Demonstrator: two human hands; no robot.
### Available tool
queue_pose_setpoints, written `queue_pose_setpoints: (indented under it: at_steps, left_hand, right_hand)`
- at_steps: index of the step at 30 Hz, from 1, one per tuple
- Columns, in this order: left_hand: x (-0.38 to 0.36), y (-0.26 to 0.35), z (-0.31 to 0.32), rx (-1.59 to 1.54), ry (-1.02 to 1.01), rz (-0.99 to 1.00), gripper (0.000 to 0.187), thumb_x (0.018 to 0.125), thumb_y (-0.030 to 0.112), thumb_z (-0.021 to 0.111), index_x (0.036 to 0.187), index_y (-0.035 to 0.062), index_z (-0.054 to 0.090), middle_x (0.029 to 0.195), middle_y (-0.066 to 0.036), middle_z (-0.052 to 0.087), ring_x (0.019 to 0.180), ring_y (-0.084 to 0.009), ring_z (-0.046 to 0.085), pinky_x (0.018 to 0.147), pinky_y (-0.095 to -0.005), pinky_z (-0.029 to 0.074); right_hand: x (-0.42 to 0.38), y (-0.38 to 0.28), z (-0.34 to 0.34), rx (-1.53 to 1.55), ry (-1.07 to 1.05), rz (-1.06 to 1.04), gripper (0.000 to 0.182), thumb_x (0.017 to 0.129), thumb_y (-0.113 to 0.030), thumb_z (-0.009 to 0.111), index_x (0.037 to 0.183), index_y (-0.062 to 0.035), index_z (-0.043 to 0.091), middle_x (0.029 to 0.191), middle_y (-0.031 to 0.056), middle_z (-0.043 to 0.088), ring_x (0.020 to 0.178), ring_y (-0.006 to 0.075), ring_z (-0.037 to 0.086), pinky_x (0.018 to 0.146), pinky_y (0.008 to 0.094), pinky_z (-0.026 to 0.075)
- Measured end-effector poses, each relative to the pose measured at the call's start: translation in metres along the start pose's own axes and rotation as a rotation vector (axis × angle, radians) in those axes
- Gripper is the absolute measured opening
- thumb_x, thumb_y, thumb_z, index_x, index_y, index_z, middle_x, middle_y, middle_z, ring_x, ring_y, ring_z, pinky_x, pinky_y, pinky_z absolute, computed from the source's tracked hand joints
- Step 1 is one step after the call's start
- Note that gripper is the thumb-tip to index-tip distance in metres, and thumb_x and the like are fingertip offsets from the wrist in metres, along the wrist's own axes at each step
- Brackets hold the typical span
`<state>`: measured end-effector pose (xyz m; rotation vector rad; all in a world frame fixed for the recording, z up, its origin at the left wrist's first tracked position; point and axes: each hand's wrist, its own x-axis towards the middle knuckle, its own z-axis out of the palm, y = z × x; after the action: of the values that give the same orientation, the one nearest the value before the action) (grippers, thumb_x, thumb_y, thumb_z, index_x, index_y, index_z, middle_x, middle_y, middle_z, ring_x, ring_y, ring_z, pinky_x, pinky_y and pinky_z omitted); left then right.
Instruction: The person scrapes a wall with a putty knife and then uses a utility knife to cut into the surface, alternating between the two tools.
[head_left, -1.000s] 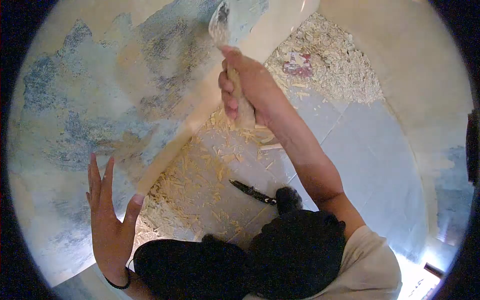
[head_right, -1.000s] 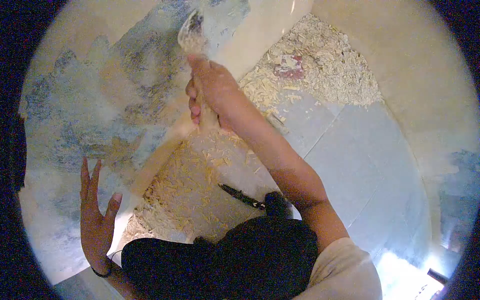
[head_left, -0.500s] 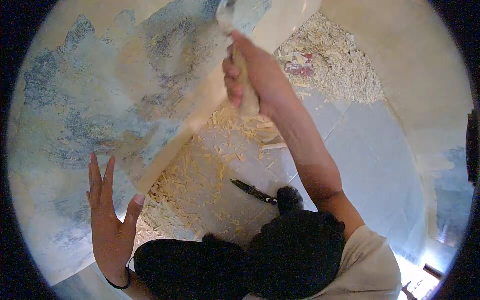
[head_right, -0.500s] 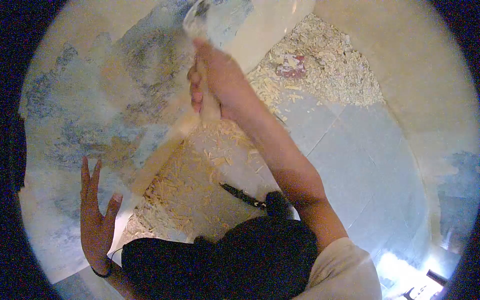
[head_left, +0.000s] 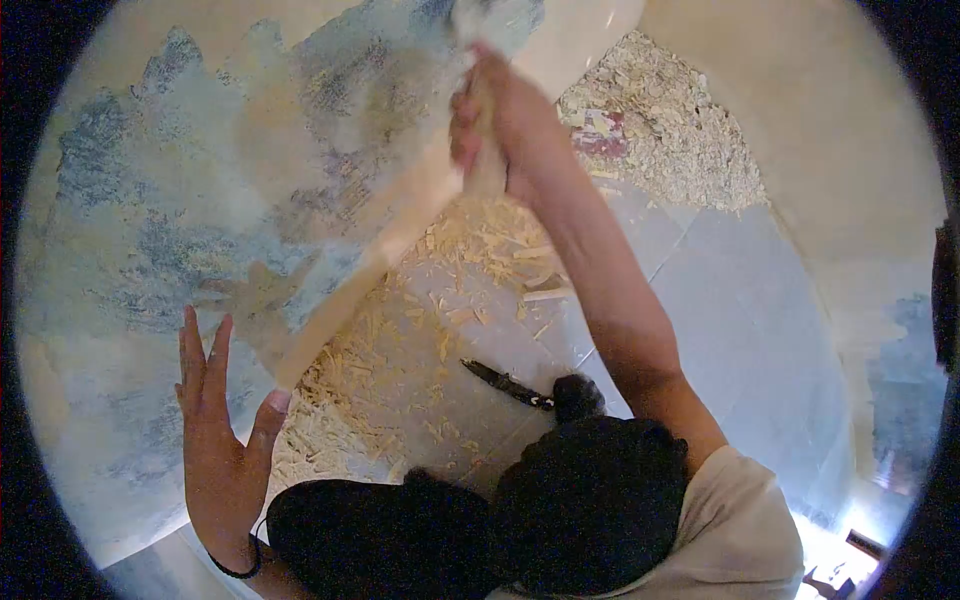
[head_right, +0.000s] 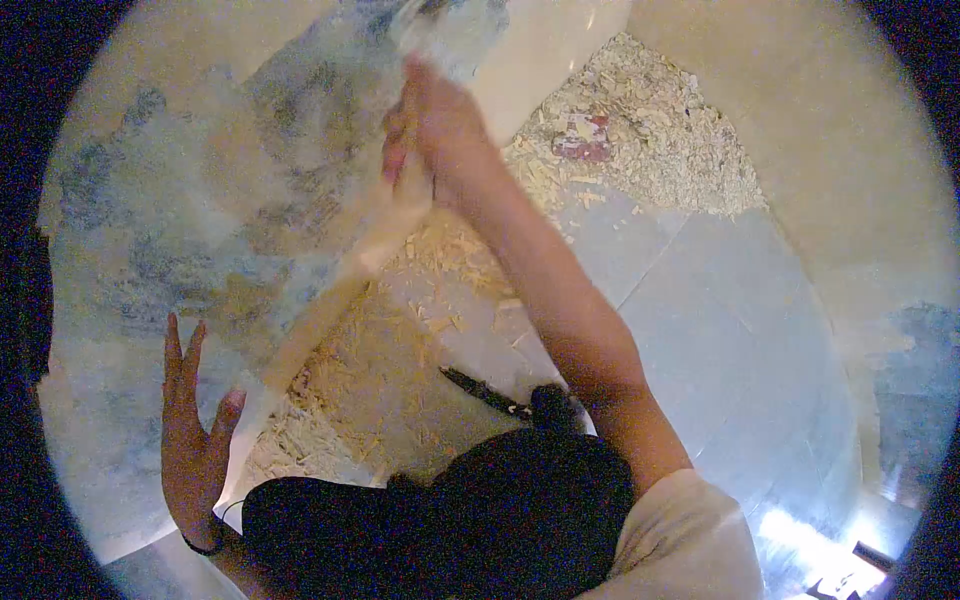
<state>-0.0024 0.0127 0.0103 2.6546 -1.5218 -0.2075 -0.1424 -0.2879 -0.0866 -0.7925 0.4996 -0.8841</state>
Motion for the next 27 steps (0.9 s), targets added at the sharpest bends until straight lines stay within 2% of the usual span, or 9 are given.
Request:
queue_pose_setpoints:
  at_steps: [3, 6, 10, 13, 16, 17, 19, 23, 27]
  left_hand:
    - [0.000, 0.001, -0.001, 0.007, -0.013, -0.013, 0.072, 0.092, 0.049, 0.060, 0.152, 0.0153, 0.036, 0.164, -0.013, 0.016, 0.150, -0.0356, 0.016, 0.117, -0.0612, 0.012]
    - [0.001, -0.001, -0.001, 0.015, -0.004, -0.021, 0.072, 0.093, 0.047, 0.060, 0.152, 0.0149, 0.036, 0.164, -0.013, 0.016, 0.150, -0.0356, 0.015, 0.117, -0.0611, 0.013]
    - [0.007, -0.002, 0.003, -0.010, 0.002, 0.019, 0.071, 0.093, 0.045, 0.061, 0.152, 0.0152, 0.036, 0.164, -0.013, 0.016, 0.150, -0.0353, 0.015, 0.117, -0.0609, 0.013]
    - [0.009, 0.005, 0.004, 0.003, -0.013, 0.008, 0.071, 0.093, 0.045, 0.061, 0.152, 0.0156, 0.036, 0.164, -0.013, 0.016, 0.150, -0.0353, 0.015, 0.118, -0.0602, 0.013]
    - [0.008, 0.006, 0.004, 0.010, -0.017, 0.000, 0.071, 0.092, 0.045, 0.061, 0.152, 0.0158, 0.036, 0.164, -0.013, 0.017, 0.150, -0.0352, 0.015, 0.118, -0.0600, 0.013]
    - [0.008, 0.004, 0.004, 0.007, -0.012, 0.005, 0.071, 0.092, 0.045, 0.061, 0.152, 0.0159, 0.036, 0.164, -0.013, 0.017, 0.150, -0.0351, 0.015, 0.118, -0.0600, 0.013]
    - [0.008, 0.001, 0.003, 0.019, -0.012, -0.002, 0.071, 0.092, 0.046, 0.061, 0.152, 0.0158, 0.036, 0.164, -0.013, 0.017, 0.150, -0.0351, 0.015, 0.118, -0.0603, 0.013]
    - [0.010, -0.001, 0.006, 0.027, -0.013, -0.011, 0.072, 0.092, 0.048, 0.061, 0.152, 0.0159, 0.036, 0.164, -0.012, 0.016, 0.151, -0.0351, 0.015, 0.118, -0.0607, 0.012]
    - [0.011, 0.009, 0.003, 0.006, -0.032, -0.007, 0.073, 0.092, 0.049, 0.061, 0.152, 0.0151, 0.036, 0.164, -0.013, 0.016, 0.150, -0.0356, 0.015, 0.118, -0.0606, 0.012]
  right_hand:
    - [0.040, -0.032, -0.027, 0.217, 0.025, -0.016, 0.027, 0.101, -0.036, 0.050, 0.093, -0.0103, 0.046, 0.063, 0.0006, 0.046, 0.043, 0.0112, 0.041, 0.040, 0.0268, 0.038]
    - [0.023, -0.029, -0.034, 0.169, -0.066, 0.069, 0.028, 0.101, -0.036, 0.050, 0.091, -0.0108, 0.046, 0.062, 0.0000, 0.045, 0.043, 0.0105, 0.041, 0.039, 0.0262, 0.037]
    - [-0.041, -0.002, 0.012, 0.015, -0.018, 0.203, 0.033, 0.102, -0.041, 0.049, 0.089, -0.0117, 0.043, 0.062, 0.0000, 0.044, 0.042, 0.0117, 0.041, 0.037, 0.0278, 0.037]
    - [-0.030, 0.000, 0.004, 0.016, -0.073, 0.161, 0.034, 0.102, -0.042, 0.048, 0.090, -0.0115, 0.044, 0.061, -0.0004, 0.045, 0.041, 0.0125, 0.041, 0.037, 0.0290, 0.038]
    - [0.024, -0.016, -0.025, 0.143, 0.043, 0.088, 0.032, 0.102, -0.042, 0.048, 0.091, -0.0123, 0.044, 0.061, -0.0011, 0.045, 0.040, 0.0129, 0.040, 0.036, 0.0296, 0.038]
    - [0.026, -0.021, -0.033, 0.151, 0.005, 0.086, 0.032, 0.102, -0.042, 0.047, 0.091, -0.0124, 0.044, 0.061, -0.0010, 0.045, 0.040, 0.0130, 0.040, 0.036, 0.0296, 0.038]
    - [0.026, -0.032, -0.040, 0.167, -0.074, 0.080, 0.031, 0.103, -0.042, 0.047, 0.092, -0.0126, 0.044, 0.061, -0.0010, 0.045, 0.040, 0.0132, 0.040, 0.037, 0.0295, 0.038]
    - [-0.025, -0.015, -0.002, -0.007, 0.009, 0.190, 0.030, 0.102, -0.041, 0.049, 0.093, -0.0124, 0.045, 0.062, 0.0004, 0.046, 0.041, 0.0136, 0.041, 0.038, 0.0318, 0.038]
    - [-0.016, -0.006, -0.005, -0.018, -0.025, 0.121, 0.031, 0.101, -0.042, 0.049, 0.092, -0.0124, 0.044, 0.062, 0.0003, 0.046, 0.042, 0.0132, 0.042, 0.038, 0.0326, 0.038]
